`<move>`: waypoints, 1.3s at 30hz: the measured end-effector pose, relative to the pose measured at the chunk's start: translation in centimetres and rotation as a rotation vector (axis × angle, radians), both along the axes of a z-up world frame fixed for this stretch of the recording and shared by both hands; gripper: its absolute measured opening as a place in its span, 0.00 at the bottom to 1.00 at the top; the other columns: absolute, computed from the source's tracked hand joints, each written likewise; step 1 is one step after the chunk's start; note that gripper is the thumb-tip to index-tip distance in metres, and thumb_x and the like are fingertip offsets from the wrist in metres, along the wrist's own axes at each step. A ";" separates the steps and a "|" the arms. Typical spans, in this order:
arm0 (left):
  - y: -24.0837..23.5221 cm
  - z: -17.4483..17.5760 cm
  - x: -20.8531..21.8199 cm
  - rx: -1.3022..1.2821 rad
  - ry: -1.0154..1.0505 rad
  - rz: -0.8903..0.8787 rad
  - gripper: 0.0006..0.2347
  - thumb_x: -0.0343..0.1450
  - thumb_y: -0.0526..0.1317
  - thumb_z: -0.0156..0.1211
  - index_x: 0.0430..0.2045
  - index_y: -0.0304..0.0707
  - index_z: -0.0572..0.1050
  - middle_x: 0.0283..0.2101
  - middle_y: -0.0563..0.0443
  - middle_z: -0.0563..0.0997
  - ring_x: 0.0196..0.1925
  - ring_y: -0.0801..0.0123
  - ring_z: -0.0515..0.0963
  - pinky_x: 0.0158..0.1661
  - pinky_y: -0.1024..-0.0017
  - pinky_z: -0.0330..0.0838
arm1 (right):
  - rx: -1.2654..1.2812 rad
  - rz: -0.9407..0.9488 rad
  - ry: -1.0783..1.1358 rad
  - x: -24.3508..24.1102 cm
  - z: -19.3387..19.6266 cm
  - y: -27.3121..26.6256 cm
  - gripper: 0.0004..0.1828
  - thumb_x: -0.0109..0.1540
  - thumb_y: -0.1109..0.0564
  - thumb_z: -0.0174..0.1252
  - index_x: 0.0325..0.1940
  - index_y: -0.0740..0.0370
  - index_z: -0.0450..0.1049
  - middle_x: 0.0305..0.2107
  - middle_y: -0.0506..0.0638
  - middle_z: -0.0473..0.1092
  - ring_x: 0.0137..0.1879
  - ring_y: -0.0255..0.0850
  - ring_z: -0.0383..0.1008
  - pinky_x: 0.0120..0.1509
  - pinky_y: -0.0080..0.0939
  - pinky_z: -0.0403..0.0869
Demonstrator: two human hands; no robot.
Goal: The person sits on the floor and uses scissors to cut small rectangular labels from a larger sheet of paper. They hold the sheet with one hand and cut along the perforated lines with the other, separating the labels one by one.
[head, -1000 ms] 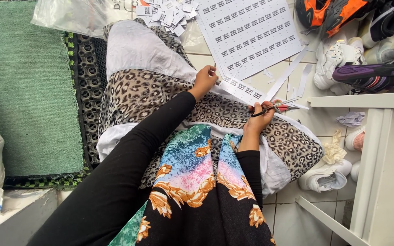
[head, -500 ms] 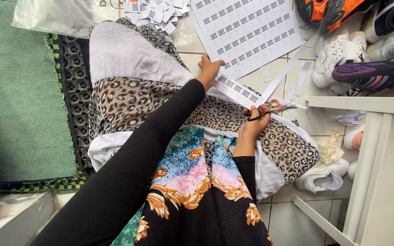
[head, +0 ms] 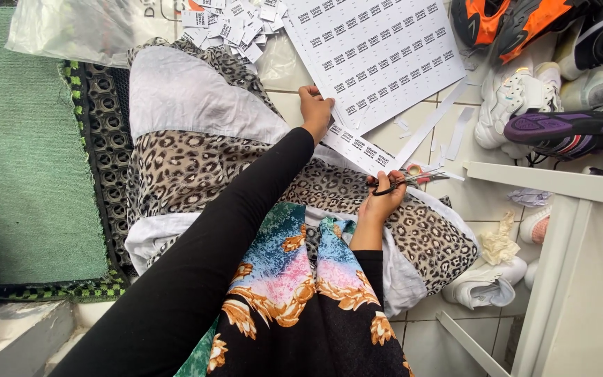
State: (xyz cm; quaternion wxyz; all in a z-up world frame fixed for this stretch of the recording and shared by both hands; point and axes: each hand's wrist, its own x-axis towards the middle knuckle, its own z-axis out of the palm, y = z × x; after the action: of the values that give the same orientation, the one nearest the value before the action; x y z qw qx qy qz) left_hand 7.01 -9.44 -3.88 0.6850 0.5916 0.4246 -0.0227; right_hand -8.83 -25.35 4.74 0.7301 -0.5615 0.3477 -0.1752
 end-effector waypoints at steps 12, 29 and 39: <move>1.0 -1.3 -0.1 -0.061 -0.055 -0.008 0.22 0.63 0.29 0.71 0.46 0.46 0.68 0.30 0.55 0.83 0.34 0.71 0.80 0.40 0.72 0.77 | 0.027 0.002 0.002 0.4 -0.1 0.1 0.17 0.59 0.69 0.60 0.47 0.57 0.65 0.36 0.46 0.62 0.35 0.37 0.72 0.36 0.34 0.82; 2.9 1.5 -2.2 -0.327 -0.279 -0.011 0.12 0.72 0.33 0.63 0.49 0.39 0.71 0.34 0.55 0.83 0.35 0.72 0.82 0.37 0.76 0.82 | 0.046 0.018 -0.078 -1.0 2.5 0.1 0.15 0.60 0.69 0.58 0.47 0.59 0.64 0.37 0.47 0.62 0.35 0.38 0.74 0.37 0.33 0.82; 4.1 2.9 -3.4 -0.072 -0.118 -0.129 0.14 0.71 0.39 0.67 0.47 0.37 0.71 0.31 0.44 0.84 0.29 0.67 0.86 0.27 0.77 0.86 | 0.130 0.023 -0.124 -2.1 3.1 -0.7 0.17 0.60 0.68 0.60 0.48 0.56 0.66 0.37 0.46 0.64 0.35 0.39 0.75 0.38 0.36 0.84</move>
State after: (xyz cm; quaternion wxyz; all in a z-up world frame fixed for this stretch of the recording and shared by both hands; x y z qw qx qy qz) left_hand 3.62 -5.31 -0.99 0.7268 0.5930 0.3433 -0.0471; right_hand -10.92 -26.06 7.86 0.7871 -0.5051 0.3060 -0.1782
